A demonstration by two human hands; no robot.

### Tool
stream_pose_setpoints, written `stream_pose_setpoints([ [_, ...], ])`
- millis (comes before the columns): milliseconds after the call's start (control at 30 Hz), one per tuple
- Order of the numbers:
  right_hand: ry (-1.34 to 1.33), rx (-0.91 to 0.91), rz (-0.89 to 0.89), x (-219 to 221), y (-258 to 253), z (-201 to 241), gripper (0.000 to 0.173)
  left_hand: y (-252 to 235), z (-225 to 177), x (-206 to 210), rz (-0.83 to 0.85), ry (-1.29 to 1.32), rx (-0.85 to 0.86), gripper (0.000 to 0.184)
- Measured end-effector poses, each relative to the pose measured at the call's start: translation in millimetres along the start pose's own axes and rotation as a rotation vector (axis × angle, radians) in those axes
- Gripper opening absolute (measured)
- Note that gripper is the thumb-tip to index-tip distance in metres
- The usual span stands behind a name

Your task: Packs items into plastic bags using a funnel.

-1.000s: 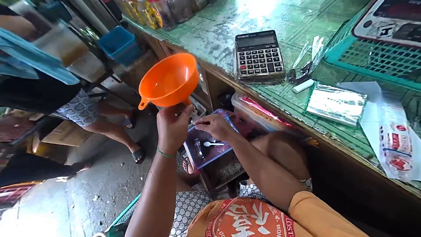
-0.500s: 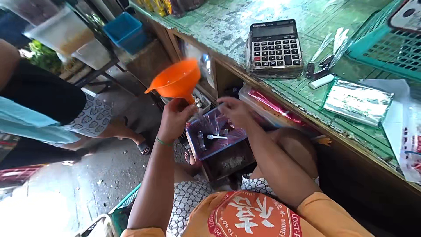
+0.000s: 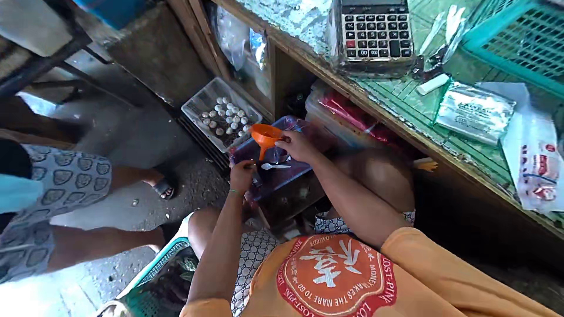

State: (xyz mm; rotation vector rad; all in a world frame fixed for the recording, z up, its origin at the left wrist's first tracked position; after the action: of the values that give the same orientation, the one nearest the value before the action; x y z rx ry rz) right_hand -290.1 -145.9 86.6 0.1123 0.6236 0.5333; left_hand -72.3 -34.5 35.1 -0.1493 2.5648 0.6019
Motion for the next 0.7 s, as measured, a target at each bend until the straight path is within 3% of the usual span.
stream_pose_setpoints([
  [167,0.026,0.314,0.107,46,-15,-88,0.038,12,-3,-5,-0.120,0.041,-0.023,0.017],
  [267,0.008,0.466,0.227,57,-6,-102,0.041,31,-25,-21,-0.193,0.044,0.043,0.013],
  [333,0.077,0.453,0.219,54,-5,-97,0.043,47,-49,-35,-0.230,0.070,0.179,0.011],
  [433,0.170,0.216,0.181,38,-7,-52,0.038,75,-99,-63,-0.291,0.155,0.439,0.007],
  [500,0.020,-0.043,0.258,27,2,1,0.029,86,-128,-77,-0.277,0.164,0.500,0.005],
  [600,-0.251,-0.375,0.371,2,33,78,0.032,105,-174,-87,-0.178,0.141,0.588,0.005],
  [700,-0.246,-0.471,0.303,-13,61,111,0.013,121,-212,-88,-0.151,0.143,0.628,0.006],
])
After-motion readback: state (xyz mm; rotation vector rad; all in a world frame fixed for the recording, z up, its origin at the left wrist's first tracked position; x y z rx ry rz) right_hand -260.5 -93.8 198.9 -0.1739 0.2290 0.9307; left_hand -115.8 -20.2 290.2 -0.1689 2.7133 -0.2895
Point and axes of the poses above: each hand's wrist, its own y-axis away from the middle knuckle, its own x-axis out of the palm, z = x × y, the point moved 4 cm from there along -y, towards the middle knuckle, and after that the axes turned 3 degrees about y, right-handed, at the moved point
